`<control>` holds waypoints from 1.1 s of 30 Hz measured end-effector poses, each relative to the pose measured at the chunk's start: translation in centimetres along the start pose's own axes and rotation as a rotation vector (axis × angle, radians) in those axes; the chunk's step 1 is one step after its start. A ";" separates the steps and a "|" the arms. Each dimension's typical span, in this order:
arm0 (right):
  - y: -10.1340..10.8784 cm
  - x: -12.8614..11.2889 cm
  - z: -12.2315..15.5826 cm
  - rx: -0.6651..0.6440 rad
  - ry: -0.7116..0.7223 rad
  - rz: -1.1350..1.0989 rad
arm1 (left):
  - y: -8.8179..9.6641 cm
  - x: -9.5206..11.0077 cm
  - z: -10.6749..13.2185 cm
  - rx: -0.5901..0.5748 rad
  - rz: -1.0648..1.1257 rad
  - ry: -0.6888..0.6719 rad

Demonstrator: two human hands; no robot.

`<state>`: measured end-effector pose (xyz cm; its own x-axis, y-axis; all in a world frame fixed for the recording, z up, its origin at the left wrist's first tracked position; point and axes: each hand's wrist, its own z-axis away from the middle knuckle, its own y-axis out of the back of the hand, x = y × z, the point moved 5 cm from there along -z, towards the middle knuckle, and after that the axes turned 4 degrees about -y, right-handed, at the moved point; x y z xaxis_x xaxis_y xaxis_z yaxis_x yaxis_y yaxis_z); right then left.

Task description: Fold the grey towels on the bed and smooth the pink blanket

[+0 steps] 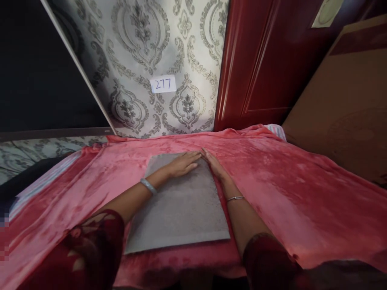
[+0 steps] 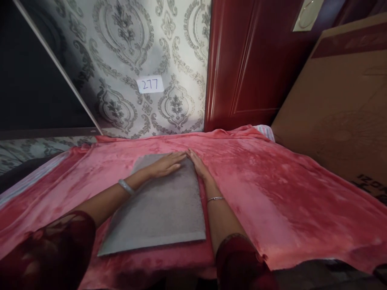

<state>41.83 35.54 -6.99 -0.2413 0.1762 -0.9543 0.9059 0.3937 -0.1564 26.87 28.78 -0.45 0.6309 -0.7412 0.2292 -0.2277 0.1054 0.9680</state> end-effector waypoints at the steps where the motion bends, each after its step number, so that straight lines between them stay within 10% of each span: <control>1: 0.1 0.2 0.0 0.000 -0.025 -0.008 | -0.5 -0.6 -0.9 -0.012 -0.023 0.016; 10: 0.6 1.0 -0.1 0.004 -0.121 -0.005 | -3.7 -0.4 -2.2 -0.138 -0.119 -0.010; 24: 0.1 0.3 0.3 -0.033 -0.093 0.284 | -3.5 17.5 10.6 -0.319 0.366 -0.399; 28: -0.4 -0.2 0.2 0.019 -0.038 0.470 | -1.6 13.7 9.7 -0.170 0.289 -0.255; 33: -3.4 -1.8 1.2 -0.080 0.148 0.910 | 1.9 -0.3 8.4 0.113 -0.070 0.299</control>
<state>39.62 32.77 -5.05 0.5043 0.5590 -0.6581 0.7429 0.1076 0.6607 20.02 23.64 0.46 0.8340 -0.5148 0.1984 -0.2462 -0.0254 0.9689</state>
